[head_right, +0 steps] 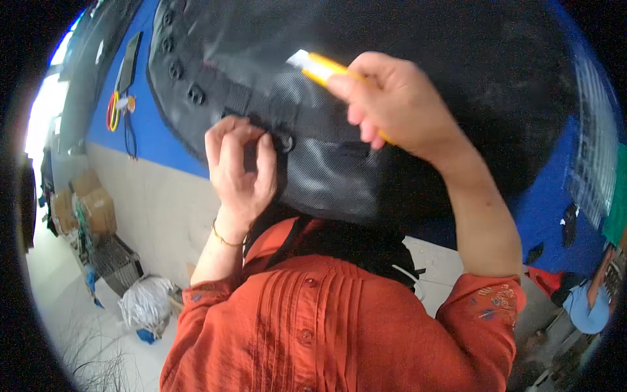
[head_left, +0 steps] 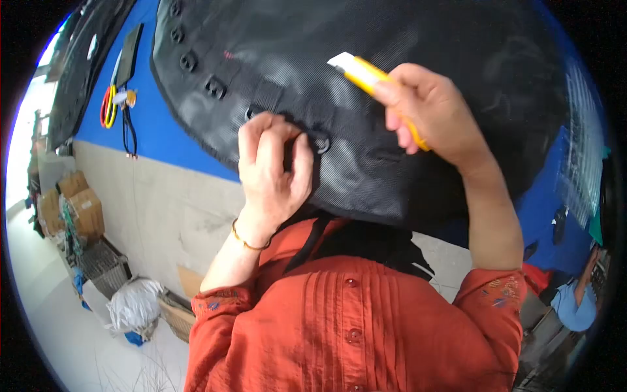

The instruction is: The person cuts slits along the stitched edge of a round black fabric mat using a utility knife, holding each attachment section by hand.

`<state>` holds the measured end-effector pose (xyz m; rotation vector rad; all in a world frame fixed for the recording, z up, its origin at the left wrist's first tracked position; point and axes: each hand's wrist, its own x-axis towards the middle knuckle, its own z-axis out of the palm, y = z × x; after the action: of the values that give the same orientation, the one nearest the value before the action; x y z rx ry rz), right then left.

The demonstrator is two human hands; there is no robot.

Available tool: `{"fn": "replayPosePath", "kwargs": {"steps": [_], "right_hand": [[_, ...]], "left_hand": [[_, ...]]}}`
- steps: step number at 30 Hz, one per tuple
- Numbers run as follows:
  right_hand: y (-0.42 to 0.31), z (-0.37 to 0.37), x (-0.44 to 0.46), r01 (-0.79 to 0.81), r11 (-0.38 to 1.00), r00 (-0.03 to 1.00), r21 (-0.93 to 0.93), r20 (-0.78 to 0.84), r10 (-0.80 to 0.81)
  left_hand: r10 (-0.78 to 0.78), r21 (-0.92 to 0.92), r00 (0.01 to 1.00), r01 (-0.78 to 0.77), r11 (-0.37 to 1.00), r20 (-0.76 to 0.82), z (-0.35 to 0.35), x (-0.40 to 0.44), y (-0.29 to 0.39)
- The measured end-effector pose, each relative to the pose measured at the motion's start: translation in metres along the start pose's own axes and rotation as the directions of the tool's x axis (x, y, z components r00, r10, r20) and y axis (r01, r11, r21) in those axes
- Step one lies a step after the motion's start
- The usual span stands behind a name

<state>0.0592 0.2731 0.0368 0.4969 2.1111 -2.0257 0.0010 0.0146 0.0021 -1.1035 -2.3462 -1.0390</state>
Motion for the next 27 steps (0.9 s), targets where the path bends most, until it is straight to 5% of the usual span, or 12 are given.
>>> {"fn": "replayPosePath", "kwargs": {"steps": [7,27], "right_hand": [[-0.013,0.003,-0.003,-0.076,0.996,0.996,0.040,0.050,0.074],[-0.004,0.013,0.011,0.105,0.994,0.994,-0.014,0.009,-0.105]], "left_hand": [[-0.042,0.060,0.997,0.038,0.997,0.065,-0.005,-0.003,0.000],[-0.099,0.007,0.989,0.099,0.995,0.111,-0.002,-0.013,-0.021]]}}
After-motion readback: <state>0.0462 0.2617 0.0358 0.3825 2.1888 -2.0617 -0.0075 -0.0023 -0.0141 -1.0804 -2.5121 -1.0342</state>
